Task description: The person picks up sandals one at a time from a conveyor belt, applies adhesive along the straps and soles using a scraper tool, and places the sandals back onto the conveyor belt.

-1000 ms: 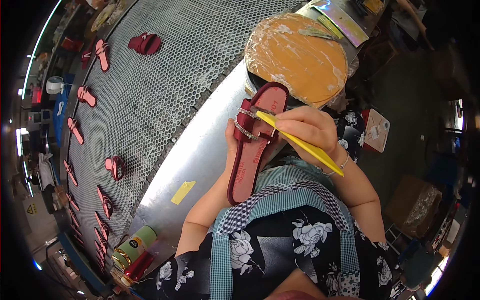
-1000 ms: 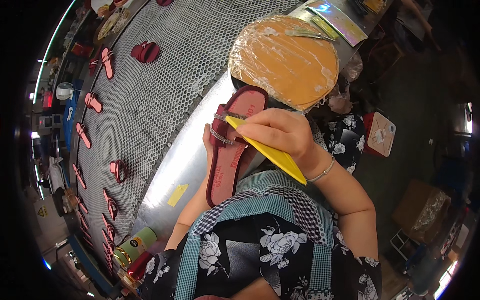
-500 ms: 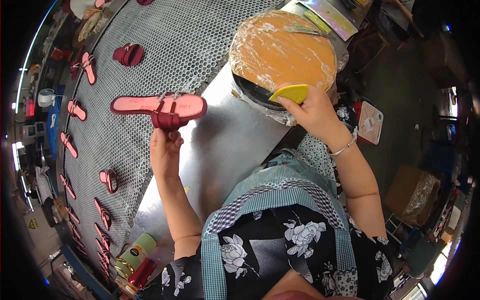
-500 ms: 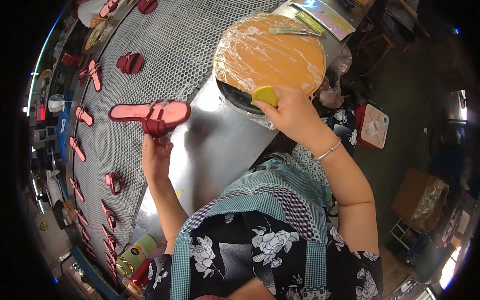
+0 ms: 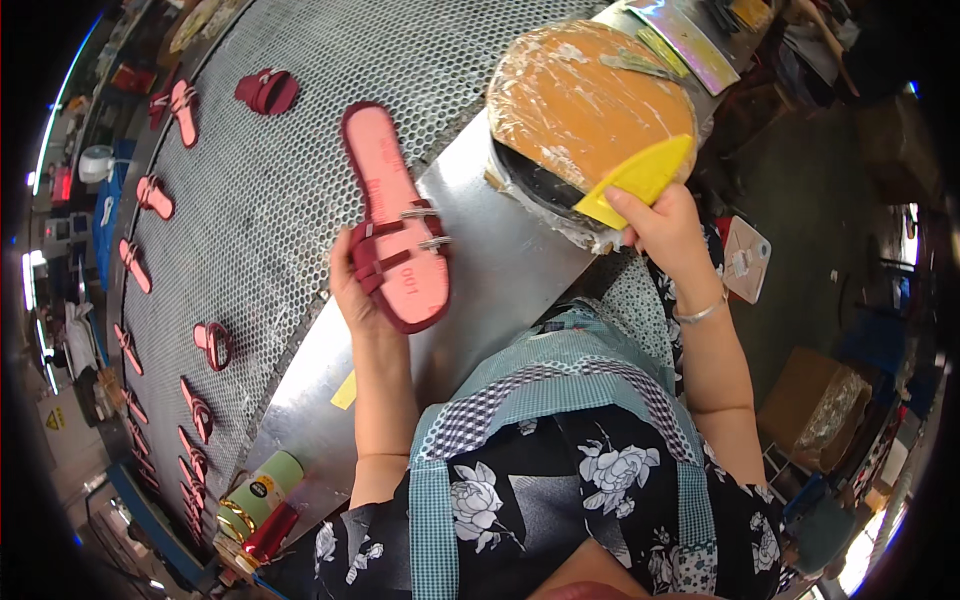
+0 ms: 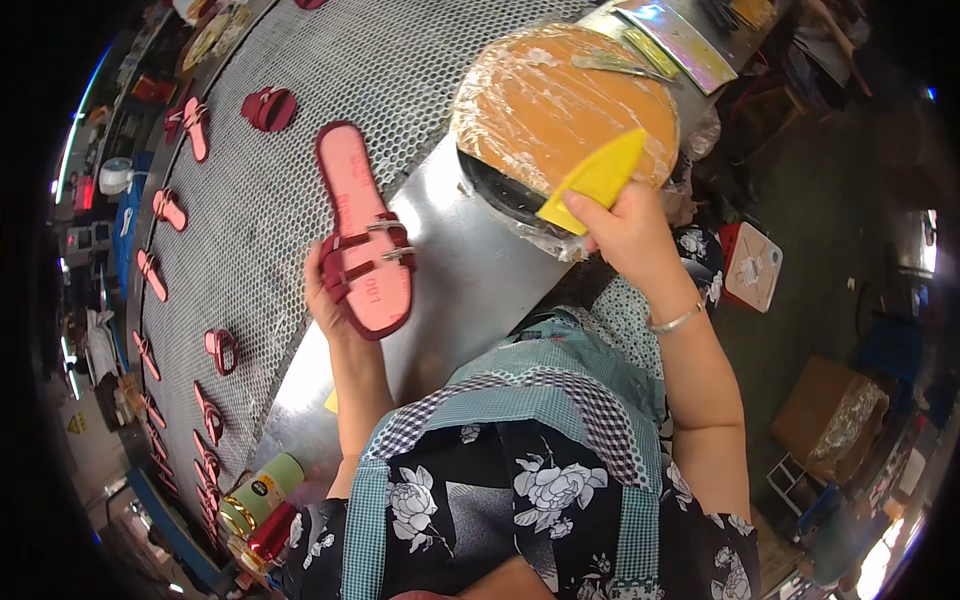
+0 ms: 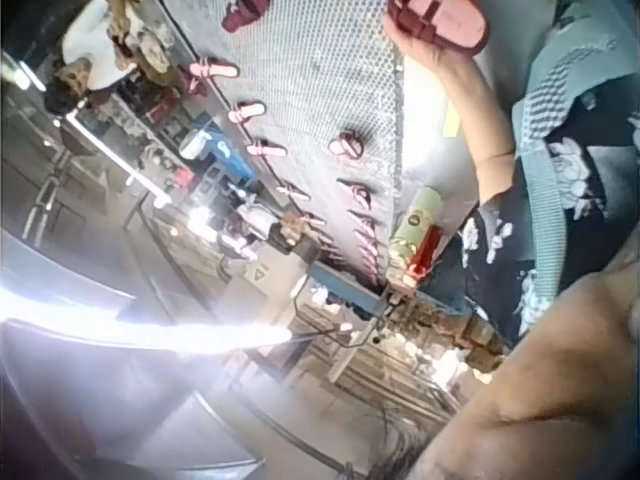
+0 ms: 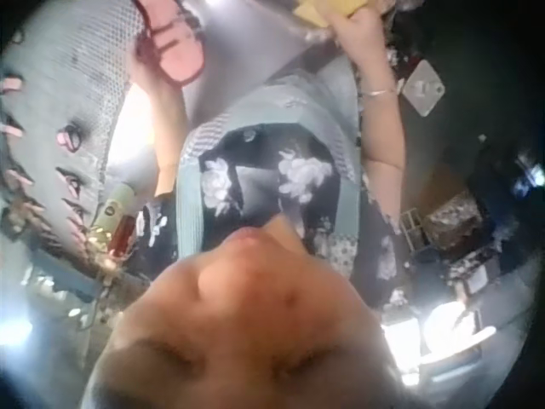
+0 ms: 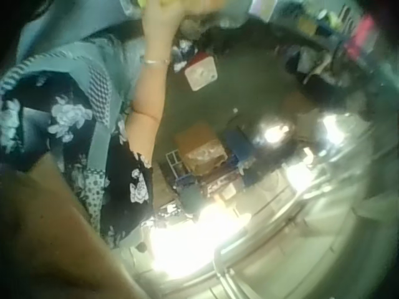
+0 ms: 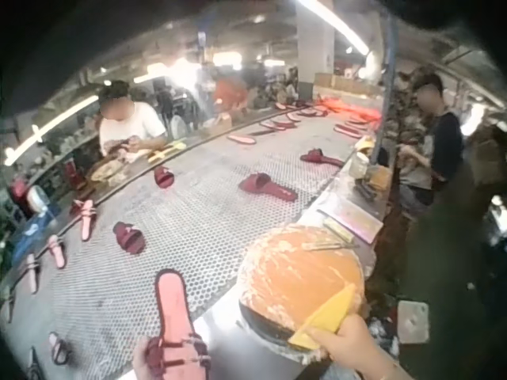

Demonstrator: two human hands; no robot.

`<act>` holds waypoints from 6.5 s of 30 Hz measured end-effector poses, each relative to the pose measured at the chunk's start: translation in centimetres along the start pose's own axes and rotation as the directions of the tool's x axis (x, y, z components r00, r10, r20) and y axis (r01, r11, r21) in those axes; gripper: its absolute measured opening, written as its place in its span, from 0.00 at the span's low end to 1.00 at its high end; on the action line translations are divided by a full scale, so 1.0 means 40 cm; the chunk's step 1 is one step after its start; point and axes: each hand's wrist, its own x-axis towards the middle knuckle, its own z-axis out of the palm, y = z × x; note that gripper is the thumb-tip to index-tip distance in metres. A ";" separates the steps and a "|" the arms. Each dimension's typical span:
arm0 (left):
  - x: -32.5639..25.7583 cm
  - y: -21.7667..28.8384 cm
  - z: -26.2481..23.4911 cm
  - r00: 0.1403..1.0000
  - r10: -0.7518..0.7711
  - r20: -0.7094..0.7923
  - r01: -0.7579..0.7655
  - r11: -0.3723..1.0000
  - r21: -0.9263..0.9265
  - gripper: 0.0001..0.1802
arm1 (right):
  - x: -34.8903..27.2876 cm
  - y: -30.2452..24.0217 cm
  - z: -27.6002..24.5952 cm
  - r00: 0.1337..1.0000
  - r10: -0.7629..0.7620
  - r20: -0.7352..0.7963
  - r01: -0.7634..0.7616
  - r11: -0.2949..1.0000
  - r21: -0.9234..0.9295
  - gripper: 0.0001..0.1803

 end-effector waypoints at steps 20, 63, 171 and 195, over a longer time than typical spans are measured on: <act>-0.084 -0.189 0.172 0.959 -0.214 0.184 0.174 0.962 0.213 0.13 | -0.079 -0.038 0.043 0.854 -0.511 0.093 0.480 0.845 0.238 0.11; 0.013 -0.253 0.265 0.965 -0.220 0.139 0.203 0.971 0.128 0.14 | 0.013 -0.080 -0.066 0.405 -0.793 0.455 0.887 0.462 0.016 0.17; -0.033 -0.427 0.965 -0.200 0.554 0.808 0.394 0.800 -0.452 0.39 | 0.269 -0.034 -0.460 0.961 -0.274 -0.047 0.276 0.922 0.271 0.13; 0.898 -0.371 0.850 0.882 0.088 0.464 -0.299 -0.656 0.693 0.38 | 0.350 -0.035 -0.540 0.971 -0.229 -0.069 0.238 0.944 0.227 0.13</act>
